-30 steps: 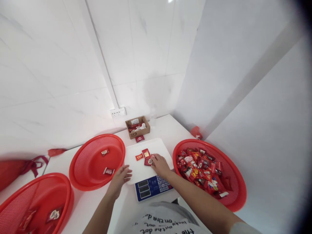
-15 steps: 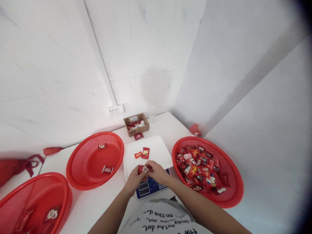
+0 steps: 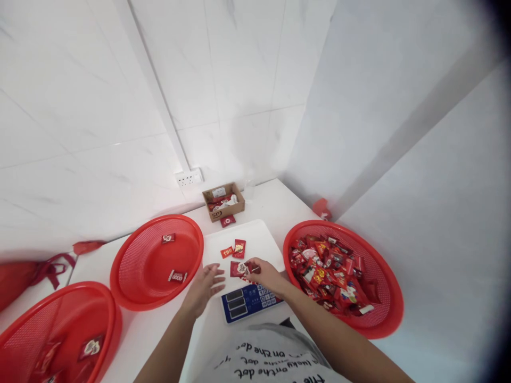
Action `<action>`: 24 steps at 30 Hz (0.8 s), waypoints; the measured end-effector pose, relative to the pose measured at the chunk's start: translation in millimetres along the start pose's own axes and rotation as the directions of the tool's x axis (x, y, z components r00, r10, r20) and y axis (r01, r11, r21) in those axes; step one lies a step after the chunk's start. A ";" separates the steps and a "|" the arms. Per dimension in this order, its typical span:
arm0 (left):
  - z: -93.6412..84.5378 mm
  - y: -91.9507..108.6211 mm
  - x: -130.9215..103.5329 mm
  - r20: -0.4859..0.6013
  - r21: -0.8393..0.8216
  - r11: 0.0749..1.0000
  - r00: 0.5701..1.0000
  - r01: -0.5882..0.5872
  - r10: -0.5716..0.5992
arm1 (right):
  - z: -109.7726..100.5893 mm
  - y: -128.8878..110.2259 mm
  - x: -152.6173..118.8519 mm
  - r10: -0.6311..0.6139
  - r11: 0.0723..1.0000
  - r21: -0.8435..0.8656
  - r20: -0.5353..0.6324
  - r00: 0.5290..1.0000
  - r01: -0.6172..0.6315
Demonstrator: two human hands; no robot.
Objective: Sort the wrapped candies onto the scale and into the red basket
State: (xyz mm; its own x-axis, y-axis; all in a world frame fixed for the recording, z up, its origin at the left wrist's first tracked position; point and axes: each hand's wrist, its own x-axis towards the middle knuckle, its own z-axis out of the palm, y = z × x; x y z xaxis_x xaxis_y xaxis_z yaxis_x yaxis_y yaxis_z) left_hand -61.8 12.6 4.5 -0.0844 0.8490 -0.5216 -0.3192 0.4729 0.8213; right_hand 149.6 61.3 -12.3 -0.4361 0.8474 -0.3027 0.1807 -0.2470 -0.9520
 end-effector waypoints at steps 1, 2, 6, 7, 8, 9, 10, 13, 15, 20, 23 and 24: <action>9.4 -3.8 -3.2 0.042 0.010 1.000 0.999 0.010 -0.010 | 2.6 -2.1 -0.9 -0.003 1.000 0.003 0.025 1.000 0.003; 18.0 -7.7 -5.7 0.071 0.020 1.000 0.997 0.010 -0.011 | 5.0 -3.5 -1.8 -0.004 1.000 0.005 0.049 0.999 0.004; 26.1 -12.2 -3.9 0.033 0.012 0.999 0.998 -0.050 0.050 | 6.7 -1.2 -2.9 0.018 0.999 0.037 0.089 0.996 -0.021; 20.6 -9.5 -0.9 -0.012 0.003 0.997 0.997 -0.072 0.072 | 4.7 1.3 -2.1 0.029 0.998 0.048 0.072 0.997 -0.033; 13.1 -5.8 2.7 -0.063 -0.003 0.995 0.993 -0.095 0.095 | 2.0 4.3 -0.9 0.041 0.997 0.059 0.046 0.998 -0.044; 4.9 -1.7 6.4 -0.115 -0.002 0.993 0.986 -0.118 0.117 | -1.1 7.5 0.6 0.051 0.996 0.068 0.015 0.999 -0.052; -2.7 2.0 9.9 -0.160 0.008 0.991 0.978 -0.136 0.136 | -4.0 10.9 2.3 0.059 0.995 0.076 -0.016 0.998 -0.058; -12.5 6.5 19.6 -0.216 0.106 0.982 0.960 -0.156 0.176 | -9.5 19.8 7.4 0.072 0.993 0.097 -0.077 0.994 -0.064; -5.4 4.0 27.3 -0.198 0.224 0.962 0.959 -0.158 0.204 | -9.7 23.8 10.0 0.073 0.992 0.108 -0.090 0.993 -0.063; 27.6 2.8 57.0 -0.090 0.516 0.829 0.950 -0.213 0.300 | -9.1 30.9 12.8 0.064 0.993 0.105 -0.090 0.994 -0.054; 37.5 7.1 73.0 -0.042 0.611 0.762 0.952 -0.216 0.304 | -12.9 35.3 12.9 0.071 0.994 0.091 -0.092 0.993 -0.062; 38.5 7.7 76.4 -0.037 0.632 0.747 0.955 -0.207 0.296 | -14.3 36.6 12.8 0.074 0.994 0.086 -0.092 0.993 -0.066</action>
State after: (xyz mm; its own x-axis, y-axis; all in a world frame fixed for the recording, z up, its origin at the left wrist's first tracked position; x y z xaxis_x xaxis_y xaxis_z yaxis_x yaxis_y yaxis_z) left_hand -34.4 90.2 -20.1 -0.2098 0.9416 -0.2635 0.3754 0.3264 0.8675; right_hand 163.3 69.8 -50.4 -0.3389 0.8664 -0.3668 0.1322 -0.3421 -0.9303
